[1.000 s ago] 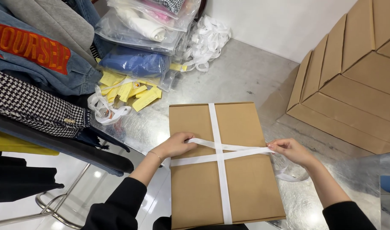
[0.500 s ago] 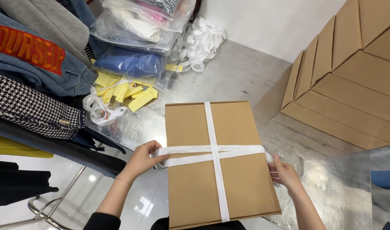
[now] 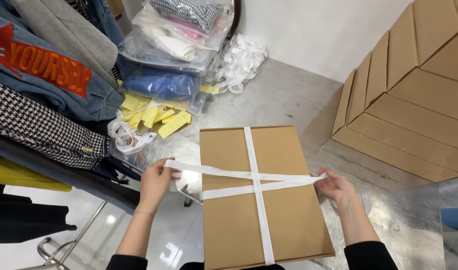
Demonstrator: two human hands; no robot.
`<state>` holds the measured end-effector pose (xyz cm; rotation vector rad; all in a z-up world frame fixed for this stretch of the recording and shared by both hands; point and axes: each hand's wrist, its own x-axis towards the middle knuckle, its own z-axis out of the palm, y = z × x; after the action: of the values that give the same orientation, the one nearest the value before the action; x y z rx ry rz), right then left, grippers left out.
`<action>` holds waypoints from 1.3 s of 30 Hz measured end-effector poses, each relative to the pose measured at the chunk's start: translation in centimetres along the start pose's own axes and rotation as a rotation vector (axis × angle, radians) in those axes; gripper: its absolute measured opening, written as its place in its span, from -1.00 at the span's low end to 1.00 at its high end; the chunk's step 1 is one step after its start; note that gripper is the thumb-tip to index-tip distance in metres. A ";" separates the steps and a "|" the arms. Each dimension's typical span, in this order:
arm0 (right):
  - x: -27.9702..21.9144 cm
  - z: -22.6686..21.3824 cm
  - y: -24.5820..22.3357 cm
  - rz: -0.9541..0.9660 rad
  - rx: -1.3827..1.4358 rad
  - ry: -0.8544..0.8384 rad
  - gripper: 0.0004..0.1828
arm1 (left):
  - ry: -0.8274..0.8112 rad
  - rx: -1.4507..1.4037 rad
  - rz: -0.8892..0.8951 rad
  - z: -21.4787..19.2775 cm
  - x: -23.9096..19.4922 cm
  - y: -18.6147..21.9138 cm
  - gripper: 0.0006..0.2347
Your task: The person ties a white ribbon around a brown cardboard box placed on a metal table. They wrap the ribbon around the box multiple times, crossing it over the center, and then tie a knot to secure it.
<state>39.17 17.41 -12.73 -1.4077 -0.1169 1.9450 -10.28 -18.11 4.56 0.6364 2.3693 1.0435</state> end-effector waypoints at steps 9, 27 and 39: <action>-20.6 19.0 -7.9 -1.024 -0.452 -0.291 -0.66 | -0.132 -0.801 0.636 -5.2 1.5 18.4 -0.57; -41.8 39.0 -5.0 -2.063 -0.683 -0.587 -0.62 | -0.200 -0.489 1.249 -4.9 -2.9 41.5 -0.68; -42.6 39.0 -5.5 -2.349 -0.747 -0.538 -0.48 | -0.139 -0.481 1.323 -4.9 -2.7 42.0 -0.67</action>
<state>14.53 8.83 39.09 -0.1715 -1.8061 0.0184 -1.71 2.96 40.32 2.0462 1.2652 1.8476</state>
